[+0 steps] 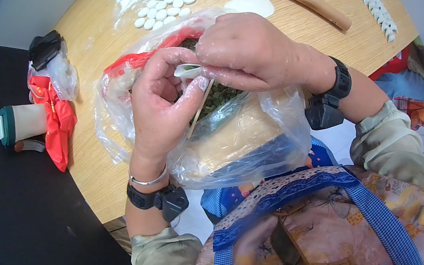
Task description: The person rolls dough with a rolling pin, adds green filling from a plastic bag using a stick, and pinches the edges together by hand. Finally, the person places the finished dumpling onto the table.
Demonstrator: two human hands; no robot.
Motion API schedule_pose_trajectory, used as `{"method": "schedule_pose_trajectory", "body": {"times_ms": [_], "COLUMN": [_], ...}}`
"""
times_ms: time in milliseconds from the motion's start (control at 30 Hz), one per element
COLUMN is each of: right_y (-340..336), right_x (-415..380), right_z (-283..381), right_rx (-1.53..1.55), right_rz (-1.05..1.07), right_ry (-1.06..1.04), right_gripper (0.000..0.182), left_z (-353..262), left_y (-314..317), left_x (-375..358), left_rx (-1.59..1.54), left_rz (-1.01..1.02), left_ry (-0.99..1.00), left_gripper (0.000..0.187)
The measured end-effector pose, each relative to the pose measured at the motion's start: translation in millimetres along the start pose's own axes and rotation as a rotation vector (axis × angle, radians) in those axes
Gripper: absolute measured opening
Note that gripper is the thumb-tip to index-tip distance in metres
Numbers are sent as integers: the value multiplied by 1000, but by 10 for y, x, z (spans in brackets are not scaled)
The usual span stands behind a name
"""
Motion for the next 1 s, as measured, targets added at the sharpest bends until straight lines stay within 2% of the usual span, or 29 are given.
{"method": "schedule_pose_trajectory", "body": {"times_ms": [167,267,700,767,1000], "right_y": [-21,-32,12,28,19], "right_x": [4,-10,6,-4,-24], "right_z": [5,-11,35,22,-5], "right_rx": [-21,46,-12,-10,57], "right_rz": [-6,79,-36,-40,-43], "right_ry": [4,62,10,11,71], "right_gripper": [27,24,19,18,20], "left_z": [-16,17,-30,-24,-13], "left_y": [0,14,28,25,24], "left_x": [-1,6,-5,-8,-11], "left_rx": [6,-21,47,-26,-29], "left_rz": [-9,21,-14,65,91], "left_ry": [-22,-3,-78,-87,-77], "left_gripper": [32,30,24,21,19]}}
Point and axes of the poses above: each hand's wrist, its own x-axis towards the middle knuckle, its own y-axis out of the palm, z = x × y, the point moved 3 cm from there along x, towards the middle knuckle, and after that the axes turned 5 degrees about -y, right-handed, at the moved point
